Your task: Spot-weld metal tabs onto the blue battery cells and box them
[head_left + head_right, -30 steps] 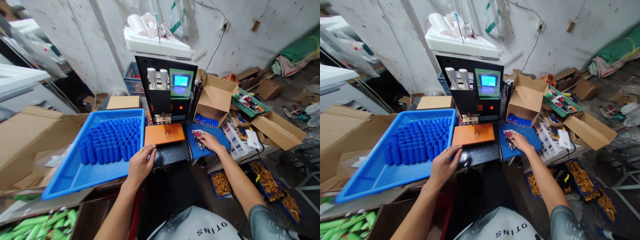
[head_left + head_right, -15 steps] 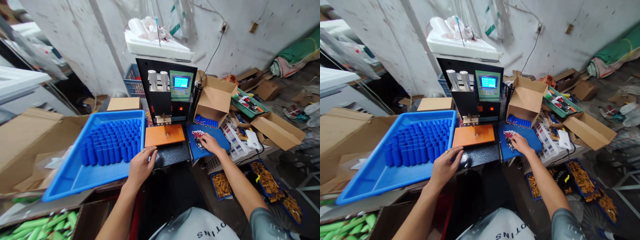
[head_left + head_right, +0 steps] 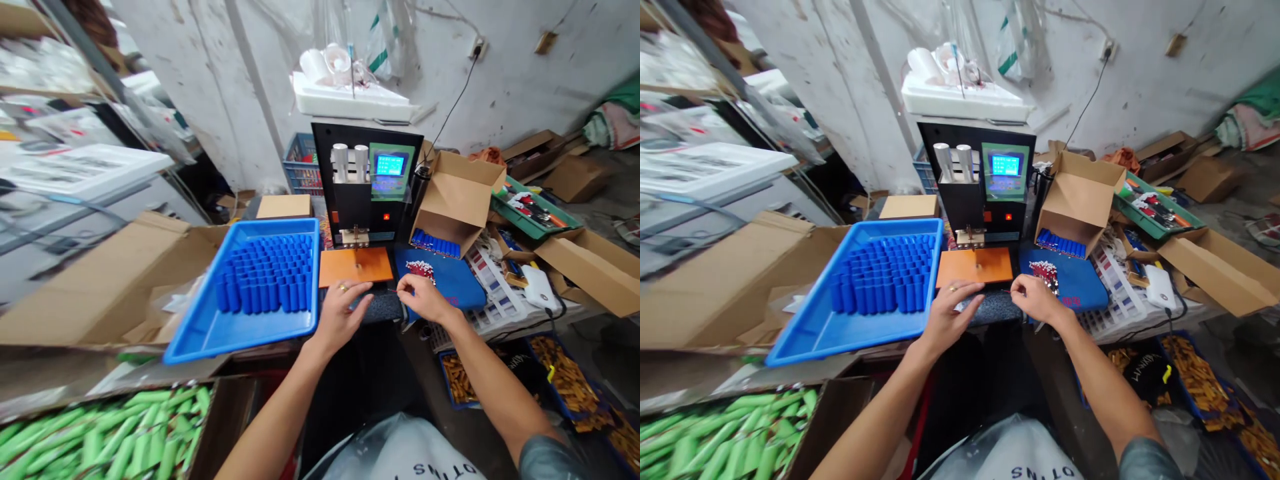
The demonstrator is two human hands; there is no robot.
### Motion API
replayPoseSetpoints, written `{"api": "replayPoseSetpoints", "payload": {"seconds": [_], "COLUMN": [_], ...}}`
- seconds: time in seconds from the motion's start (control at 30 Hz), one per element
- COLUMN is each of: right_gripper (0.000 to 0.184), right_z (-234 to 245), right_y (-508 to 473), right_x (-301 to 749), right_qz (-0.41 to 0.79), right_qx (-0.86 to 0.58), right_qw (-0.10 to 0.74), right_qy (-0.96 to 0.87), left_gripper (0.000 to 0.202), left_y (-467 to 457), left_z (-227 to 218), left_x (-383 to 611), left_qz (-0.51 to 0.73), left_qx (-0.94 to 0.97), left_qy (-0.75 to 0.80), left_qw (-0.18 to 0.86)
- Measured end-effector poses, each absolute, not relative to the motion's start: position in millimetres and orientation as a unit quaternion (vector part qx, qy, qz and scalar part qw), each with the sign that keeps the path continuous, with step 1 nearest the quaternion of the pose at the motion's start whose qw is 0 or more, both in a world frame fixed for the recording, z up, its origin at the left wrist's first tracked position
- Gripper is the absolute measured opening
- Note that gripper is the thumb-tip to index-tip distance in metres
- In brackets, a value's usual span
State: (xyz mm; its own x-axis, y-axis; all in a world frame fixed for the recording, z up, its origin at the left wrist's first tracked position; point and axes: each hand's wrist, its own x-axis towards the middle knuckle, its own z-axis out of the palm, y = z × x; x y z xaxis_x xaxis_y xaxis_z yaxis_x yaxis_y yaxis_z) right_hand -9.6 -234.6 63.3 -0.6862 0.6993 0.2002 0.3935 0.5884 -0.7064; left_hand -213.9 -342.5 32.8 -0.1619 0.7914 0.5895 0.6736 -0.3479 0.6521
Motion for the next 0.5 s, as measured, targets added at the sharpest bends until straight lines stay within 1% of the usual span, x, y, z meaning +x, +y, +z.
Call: {"api": "replayPoseSetpoints", "payload": {"seconds": [0.1,0.27,0.37,0.43,0.5], "right_gripper": [0.007,0.006,0.007,0.011,0.017], "right_z": [63.5,55.6,48.9,42.9,35.8], "right_y": [-244.9,-250.0,-253.8,-257.6,-261.7], "right_x": [-29.1,-46.4,-55.0,-61.6,-68.1], "right_qz": [0.377,0.426,0.519,0.591,0.637], "right_qx": [-0.303,-0.289,-0.282,-0.278,-0.274], "right_qw": [0.217,0.221,0.242,0.259,0.275], "right_qy": [-0.848,-0.829,-0.77,-0.712,-0.666], "left_gripper": [0.017,0.018,0.02,0.02,0.019], "left_y": [-336.9,-340.8,-345.8,-348.9,-351.8], "left_z": [33.6,23.3,18.9,17.3,16.2], "left_x": [-207.1,-209.2,-210.1,-209.2,-207.9], "left_qz": [0.488,0.546,0.577,0.606,0.629], "left_qx": [0.641,0.542,0.478,0.431,0.394], "left_qy": [0.575,0.582,0.582,0.575,0.57], "left_qw": [0.144,0.265,0.315,0.34,0.352]}}
